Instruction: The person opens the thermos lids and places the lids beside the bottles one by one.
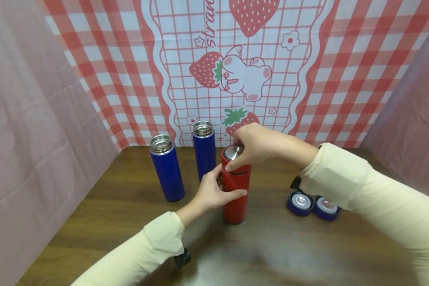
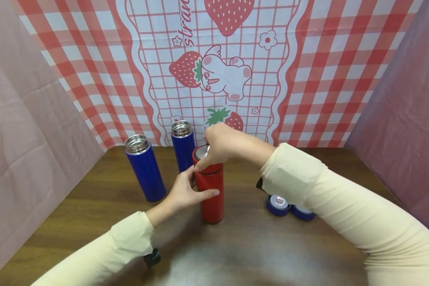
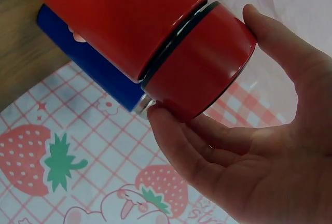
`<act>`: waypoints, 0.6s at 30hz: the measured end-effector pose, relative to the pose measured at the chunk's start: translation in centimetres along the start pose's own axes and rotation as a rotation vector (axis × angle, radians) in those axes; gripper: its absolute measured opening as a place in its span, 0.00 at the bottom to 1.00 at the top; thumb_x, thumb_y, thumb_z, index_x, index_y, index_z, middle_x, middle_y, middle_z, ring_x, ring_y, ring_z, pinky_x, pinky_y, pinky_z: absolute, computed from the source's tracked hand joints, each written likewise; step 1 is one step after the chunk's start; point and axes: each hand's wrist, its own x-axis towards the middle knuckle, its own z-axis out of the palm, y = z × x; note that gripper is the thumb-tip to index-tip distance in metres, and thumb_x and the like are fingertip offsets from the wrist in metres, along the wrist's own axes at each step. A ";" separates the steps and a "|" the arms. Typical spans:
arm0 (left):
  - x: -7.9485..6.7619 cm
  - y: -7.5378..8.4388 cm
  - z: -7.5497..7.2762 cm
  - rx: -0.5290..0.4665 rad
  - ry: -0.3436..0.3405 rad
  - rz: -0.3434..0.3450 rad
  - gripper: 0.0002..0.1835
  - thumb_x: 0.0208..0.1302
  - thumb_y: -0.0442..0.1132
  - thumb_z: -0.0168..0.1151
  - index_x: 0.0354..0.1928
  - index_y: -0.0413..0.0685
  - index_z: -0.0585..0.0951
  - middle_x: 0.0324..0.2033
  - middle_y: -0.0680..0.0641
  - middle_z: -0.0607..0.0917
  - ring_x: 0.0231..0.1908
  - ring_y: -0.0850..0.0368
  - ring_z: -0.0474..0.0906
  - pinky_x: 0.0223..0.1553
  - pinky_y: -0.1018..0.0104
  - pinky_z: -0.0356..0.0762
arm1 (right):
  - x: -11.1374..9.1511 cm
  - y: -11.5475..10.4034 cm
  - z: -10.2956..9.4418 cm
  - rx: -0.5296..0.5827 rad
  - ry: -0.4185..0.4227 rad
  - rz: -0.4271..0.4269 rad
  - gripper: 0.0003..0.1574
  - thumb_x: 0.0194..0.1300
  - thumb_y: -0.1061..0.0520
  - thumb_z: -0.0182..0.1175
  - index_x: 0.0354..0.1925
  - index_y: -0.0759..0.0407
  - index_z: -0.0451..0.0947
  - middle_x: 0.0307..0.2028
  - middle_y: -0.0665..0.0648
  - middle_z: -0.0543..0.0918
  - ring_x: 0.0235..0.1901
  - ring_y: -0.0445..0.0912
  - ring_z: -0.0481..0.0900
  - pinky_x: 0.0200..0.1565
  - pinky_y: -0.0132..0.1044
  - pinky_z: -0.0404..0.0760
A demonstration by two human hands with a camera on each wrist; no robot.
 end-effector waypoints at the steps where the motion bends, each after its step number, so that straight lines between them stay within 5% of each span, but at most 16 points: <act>1: 0.0 0.0 0.0 0.000 -0.002 -0.003 0.33 0.49 0.42 0.75 0.58 0.50 0.73 0.50 0.48 0.85 0.49 0.55 0.83 0.54 0.56 0.81 | 0.0 0.0 0.0 0.004 -0.003 -0.001 0.28 0.49 0.42 0.73 0.38 0.63 0.80 0.31 0.55 0.84 0.29 0.44 0.77 0.32 0.31 0.78; 18: 0.1 -0.3 0.1 0.006 0.020 0.035 0.31 0.46 0.40 0.76 0.56 0.50 0.75 0.48 0.48 0.85 0.46 0.58 0.83 0.48 0.72 0.80 | 0.2 1.0 -0.7 0.026 -0.073 -0.174 0.27 0.49 0.54 0.73 0.47 0.61 0.79 0.40 0.56 0.85 0.38 0.45 0.80 0.42 0.38 0.83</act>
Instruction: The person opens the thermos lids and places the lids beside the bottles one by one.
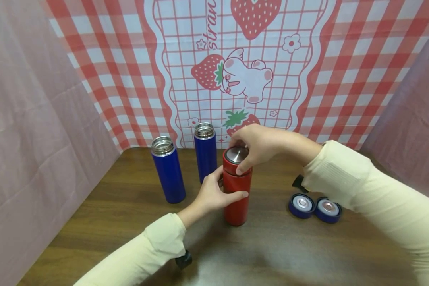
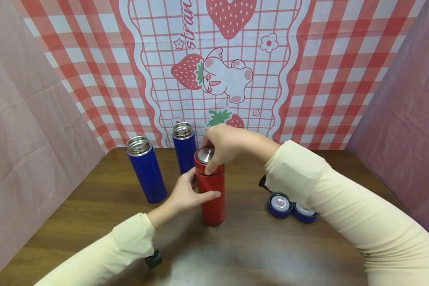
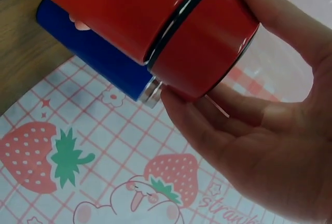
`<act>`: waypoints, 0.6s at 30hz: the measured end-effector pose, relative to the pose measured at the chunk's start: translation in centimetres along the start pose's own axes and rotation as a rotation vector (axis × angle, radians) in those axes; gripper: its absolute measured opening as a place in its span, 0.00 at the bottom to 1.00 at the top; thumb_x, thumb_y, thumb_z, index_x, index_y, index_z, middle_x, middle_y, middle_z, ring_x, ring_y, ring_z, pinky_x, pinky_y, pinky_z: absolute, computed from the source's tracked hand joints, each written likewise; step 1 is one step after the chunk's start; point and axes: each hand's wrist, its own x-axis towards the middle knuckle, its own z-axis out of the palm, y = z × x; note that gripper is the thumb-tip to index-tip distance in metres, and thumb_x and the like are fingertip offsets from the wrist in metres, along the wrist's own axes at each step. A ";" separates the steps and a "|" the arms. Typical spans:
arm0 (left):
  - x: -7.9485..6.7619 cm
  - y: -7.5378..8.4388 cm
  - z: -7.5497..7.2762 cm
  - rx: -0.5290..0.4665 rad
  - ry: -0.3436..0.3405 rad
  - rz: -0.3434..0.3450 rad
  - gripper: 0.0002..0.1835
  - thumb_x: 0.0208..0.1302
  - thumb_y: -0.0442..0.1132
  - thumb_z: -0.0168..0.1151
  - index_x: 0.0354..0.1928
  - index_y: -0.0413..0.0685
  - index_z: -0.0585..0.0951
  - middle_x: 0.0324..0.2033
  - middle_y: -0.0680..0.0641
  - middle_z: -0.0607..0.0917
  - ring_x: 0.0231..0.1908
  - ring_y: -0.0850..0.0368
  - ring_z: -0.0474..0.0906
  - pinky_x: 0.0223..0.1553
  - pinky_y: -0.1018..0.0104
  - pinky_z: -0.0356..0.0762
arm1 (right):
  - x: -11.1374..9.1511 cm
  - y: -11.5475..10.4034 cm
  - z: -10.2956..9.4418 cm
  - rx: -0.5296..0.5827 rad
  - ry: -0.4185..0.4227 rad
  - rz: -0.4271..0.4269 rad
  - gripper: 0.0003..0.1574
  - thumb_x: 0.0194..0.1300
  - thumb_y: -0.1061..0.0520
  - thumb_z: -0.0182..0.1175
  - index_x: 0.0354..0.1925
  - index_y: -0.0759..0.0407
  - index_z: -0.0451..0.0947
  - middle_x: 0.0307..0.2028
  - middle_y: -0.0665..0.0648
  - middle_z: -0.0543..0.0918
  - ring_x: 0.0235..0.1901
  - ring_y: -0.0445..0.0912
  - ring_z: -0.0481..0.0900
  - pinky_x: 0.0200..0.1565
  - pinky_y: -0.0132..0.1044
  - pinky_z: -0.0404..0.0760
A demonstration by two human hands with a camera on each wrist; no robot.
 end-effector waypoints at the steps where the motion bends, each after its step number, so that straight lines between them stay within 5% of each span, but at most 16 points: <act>1: 0.0 0.0 0.0 0.002 0.000 0.002 0.31 0.47 0.40 0.76 0.56 0.50 0.75 0.48 0.48 0.85 0.46 0.58 0.83 0.48 0.71 0.80 | 0.0 0.0 0.0 -0.003 -0.010 -0.001 0.27 0.50 0.54 0.73 0.48 0.61 0.78 0.41 0.56 0.85 0.39 0.45 0.81 0.43 0.38 0.83; 11: -0.1 0.2 -0.1 -0.003 -0.007 -0.007 0.30 0.47 0.41 0.75 0.55 0.49 0.75 0.47 0.48 0.86 0.45 0.58 0.84 0.47 0.71 0.81 | 0.0 0.2 -0.3 0.004 -0.097 -0.023 0.35 0.52 0.61 0.72 0.57 0.58 0.72 0.52 0.59 0.80 0.50 0.50 0.79 0.52 0.46 0.82; 18: -0.1 0.0 -0.1 -0.004 0.004 0.015 0.30 0.47 0.41 0.76 0.54 0.48 0.75 0.46 0.47 0.86 0.43 0.58 0.84 0.45 0.72 0.81 | -0.2 1.2 -0.2 0.068 -0.125 -0.144 0.38 0.52 0.70 0.68 0.61 0.55 0.69 0.57 0.57 0.77 0.55 0.50 0.77 0.55 0.49 0.81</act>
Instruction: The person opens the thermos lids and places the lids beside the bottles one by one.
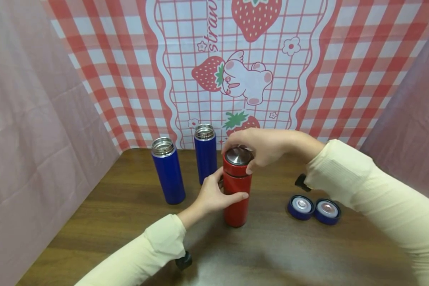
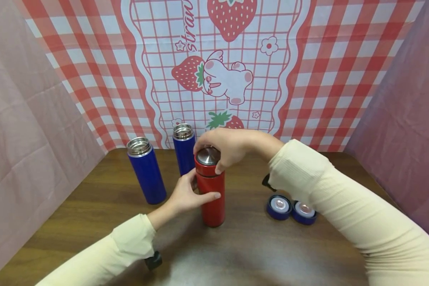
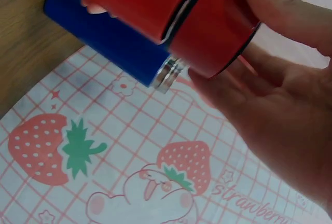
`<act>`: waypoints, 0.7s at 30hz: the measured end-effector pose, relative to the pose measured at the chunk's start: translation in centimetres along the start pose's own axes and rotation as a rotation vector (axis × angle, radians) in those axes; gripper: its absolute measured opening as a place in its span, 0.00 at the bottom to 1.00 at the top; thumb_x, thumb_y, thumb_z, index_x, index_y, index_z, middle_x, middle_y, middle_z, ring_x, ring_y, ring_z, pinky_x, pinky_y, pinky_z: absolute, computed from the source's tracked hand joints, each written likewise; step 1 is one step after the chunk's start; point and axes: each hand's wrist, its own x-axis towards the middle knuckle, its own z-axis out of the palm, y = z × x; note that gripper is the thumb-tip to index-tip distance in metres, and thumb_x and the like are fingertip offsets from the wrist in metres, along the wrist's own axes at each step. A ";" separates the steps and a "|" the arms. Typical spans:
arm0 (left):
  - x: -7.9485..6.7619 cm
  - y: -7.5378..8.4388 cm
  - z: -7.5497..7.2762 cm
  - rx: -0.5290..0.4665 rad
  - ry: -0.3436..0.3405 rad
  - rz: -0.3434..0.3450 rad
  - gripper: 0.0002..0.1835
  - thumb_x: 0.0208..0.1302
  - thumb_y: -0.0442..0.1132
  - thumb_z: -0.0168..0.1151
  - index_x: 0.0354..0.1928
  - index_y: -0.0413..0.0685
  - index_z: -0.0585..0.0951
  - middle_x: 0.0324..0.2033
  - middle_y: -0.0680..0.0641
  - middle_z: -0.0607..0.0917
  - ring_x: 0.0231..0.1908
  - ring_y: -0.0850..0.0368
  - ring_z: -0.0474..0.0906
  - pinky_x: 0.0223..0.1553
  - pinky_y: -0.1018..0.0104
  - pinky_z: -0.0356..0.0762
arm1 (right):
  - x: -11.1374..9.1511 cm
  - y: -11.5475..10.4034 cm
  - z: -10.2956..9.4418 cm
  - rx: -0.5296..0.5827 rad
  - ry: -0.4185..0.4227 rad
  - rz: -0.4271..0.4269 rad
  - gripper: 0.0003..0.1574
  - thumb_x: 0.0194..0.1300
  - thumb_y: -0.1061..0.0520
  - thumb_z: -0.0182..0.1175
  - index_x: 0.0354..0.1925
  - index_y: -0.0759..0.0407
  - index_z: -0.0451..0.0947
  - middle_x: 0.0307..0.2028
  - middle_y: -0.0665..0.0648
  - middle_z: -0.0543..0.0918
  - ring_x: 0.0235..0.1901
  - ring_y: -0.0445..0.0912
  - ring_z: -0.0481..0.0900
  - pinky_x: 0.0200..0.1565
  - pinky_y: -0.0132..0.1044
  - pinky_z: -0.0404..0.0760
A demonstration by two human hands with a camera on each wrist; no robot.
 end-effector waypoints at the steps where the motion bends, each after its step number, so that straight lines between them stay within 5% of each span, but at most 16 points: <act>1: 0.0 0.0 0.0 0.002 0.002 0.003 0.30 0.47 0.41 0.76 0.54 0.48 0.75 0.46 0.47 0.86 0.43 0.58 0.84 0.45 0.72 0.81 | 0.0 0.1 0.0 0.001 -0.002 -0.021 0.39 0.51 0.70 0.67 0.61 0.55 0.69 0.57 0.57 0.76 0.55 0.50 0.76 0.56 0.49 0.80; 6: 0.0 0.1 -0.1 0.008 0.001 -0.003 0.30 0.47 0.41 0.75 0.54 0.48 0.75 0.46 0.47 0.86 0.43 0.58 0.84 0.45 0.72 0.81 | -0.1 0.4 -0.1 0.011 -0.018 -0.075 0.40 0.51 0.72 0.65 0.61 0.55 0.69 0.58 0.57 0.76 0.56 0.50 0.76 0.56 0.49 0.80; 15: -0.1 0.3 0.0 0.011 -0.008 -0.016 0.30 0.48 0.42 0.75 0.55 0.49 0.75 0.46 0.48 0.86 0.43 0.57 0.84 0.46 0.69 0.81 | -0.1 0.0 -0.1 0.003 -0.017 -0.038 0.42 0.48 0.73 0.66 0.61 0.53 0.69 0.59 0.56 0.76 0.57 0.51 0.76 0.56 0.50 0.80; 21: -0.1 0.3 -0.1 0.028 -0.011 -0.015 0.31 0.48 0.42 0.75 0.56 0.50 0.74 0.47 0.49 0.86 0.45 0.58 0.83 0.47 0.70 0.81 | 0.0 -0.7 0.0 -0.027 0.028 -0.010 0.41 0.53 0.60 0.71 0.64 0.56 0.68 0.60 0.57 0.76 0.56 0.49 0.77 0.56 0.47 0.80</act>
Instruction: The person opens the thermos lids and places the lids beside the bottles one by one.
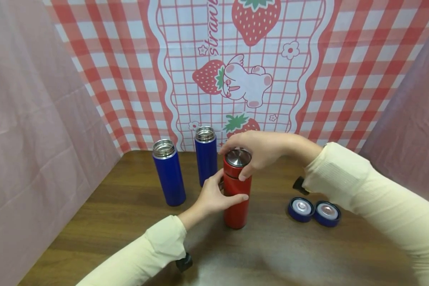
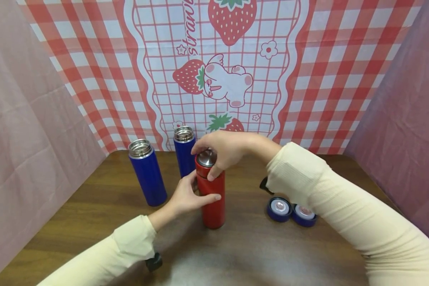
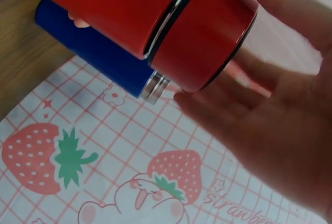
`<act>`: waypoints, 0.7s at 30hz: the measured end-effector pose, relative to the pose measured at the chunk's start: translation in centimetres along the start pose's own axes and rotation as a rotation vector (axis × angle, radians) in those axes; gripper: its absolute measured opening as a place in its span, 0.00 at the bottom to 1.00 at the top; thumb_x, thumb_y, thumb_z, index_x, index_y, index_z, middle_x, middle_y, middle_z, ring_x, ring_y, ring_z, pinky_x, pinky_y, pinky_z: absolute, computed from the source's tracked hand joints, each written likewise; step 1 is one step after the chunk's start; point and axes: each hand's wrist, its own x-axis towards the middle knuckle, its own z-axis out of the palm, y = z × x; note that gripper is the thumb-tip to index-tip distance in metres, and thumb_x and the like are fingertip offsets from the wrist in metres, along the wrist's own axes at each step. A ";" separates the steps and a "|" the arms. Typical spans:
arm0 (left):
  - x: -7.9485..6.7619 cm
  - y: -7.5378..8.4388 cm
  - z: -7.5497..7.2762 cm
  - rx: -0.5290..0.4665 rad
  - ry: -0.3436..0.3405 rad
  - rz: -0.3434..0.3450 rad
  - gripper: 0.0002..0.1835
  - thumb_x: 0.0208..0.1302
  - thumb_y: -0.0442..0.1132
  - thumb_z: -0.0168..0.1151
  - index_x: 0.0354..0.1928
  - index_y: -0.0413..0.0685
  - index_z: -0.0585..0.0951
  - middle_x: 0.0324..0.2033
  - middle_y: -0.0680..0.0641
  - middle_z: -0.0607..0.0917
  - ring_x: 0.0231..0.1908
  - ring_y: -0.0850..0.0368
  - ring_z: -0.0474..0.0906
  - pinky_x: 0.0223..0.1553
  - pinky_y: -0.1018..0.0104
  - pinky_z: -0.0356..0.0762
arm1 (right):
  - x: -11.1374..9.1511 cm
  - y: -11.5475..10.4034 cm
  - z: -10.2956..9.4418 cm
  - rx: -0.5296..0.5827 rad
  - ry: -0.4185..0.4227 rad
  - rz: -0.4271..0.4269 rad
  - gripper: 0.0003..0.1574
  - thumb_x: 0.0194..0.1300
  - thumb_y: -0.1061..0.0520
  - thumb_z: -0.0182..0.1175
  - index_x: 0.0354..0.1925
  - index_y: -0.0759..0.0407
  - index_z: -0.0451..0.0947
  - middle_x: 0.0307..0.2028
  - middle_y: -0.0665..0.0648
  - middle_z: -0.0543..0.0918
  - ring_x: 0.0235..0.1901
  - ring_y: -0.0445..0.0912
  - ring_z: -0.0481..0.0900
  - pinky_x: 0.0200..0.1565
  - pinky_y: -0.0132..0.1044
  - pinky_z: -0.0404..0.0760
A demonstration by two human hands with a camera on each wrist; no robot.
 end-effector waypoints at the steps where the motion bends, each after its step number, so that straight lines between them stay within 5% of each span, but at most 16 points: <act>1: 0.0 0.0 0.0 0.000 0.001 0.006 0.31 0.48 0.42 0.75 0.56 0.50 0.74 0.47 0.49 0.86 0.46 0.58 0.84 0.47 0.70 0.81 | 0.0 -0.1 0.1 -0.010 0.012 0.015 0.40 0.54 0.57 0.71 0.64 0.57 0.68 0.60 0.57 0.77 0.55 0.49 0.77 0.55 0.47 0.81; 7: 0.1 0.1 0.1 -0.025 -0.001 0.007 0.31 0.48 0.40 0.75 0.56 0.49 0.74 0.48 0.47 0.86 0.46 0.56 0.84 0.49 0.64 0.82 | 0.0 -0.7 0.2 -0.080 0.084 0.133 0.40 0.55 0.47 0.70 0.60 0.63 0.71 0.52 0.61 0.81 0.49 0.50 0.80 0.52 0.46 0.83; 13: 0.1 0.1 0.0 -0.021 -0.009 -0.018 0.33 0.49 0.41 0.75 0.58 0.51 0.73 0.50 0.49 0.85 0.48 0.56 0.83 0.51 0.62 0.82 | 0.4 -1.3 0.4 -0.113 0.120 0.226 0.33 0.52 0.41 0.71 0.46 0.64 0.79 0.37 0.57 0.85 0.35 0.45 0.79 0.39 0.36 0.82; 17: 0.1 0.0 0.0 -0.030 -0.012 -0.029 0.33 0.49 0.41 0.74 0.59 0.51 0.73 0.50 0.49 0.85 0.49 0.55 0.83 0.52 0.61 0.81 | 0.6 -1.5 0.5 -0.113 0.118 0.255 0.26 0.52 0.41 0.71 0.37 0.61 0.81 0.29 0.54 0.83 0.28 0.43 0.75 0.31 0.31 0.75; 21: 0.2 0.0 0.1 -0.039 -0.015 -0.032 0.33 0.48 0.40 0.75 0.58 0.52 0.73 0.50 0.49 0.85 0.49 0.56 0.83 0.53 0.59 0.81 | 0.5 -1.4 0.4 -0.095 0.110 0.260 0.23 0.52 0.45 0.72 0.38 0.61 0.82 0.29 0.54 0.84 0.28 0.42 0.76 0.32 0.30 0.78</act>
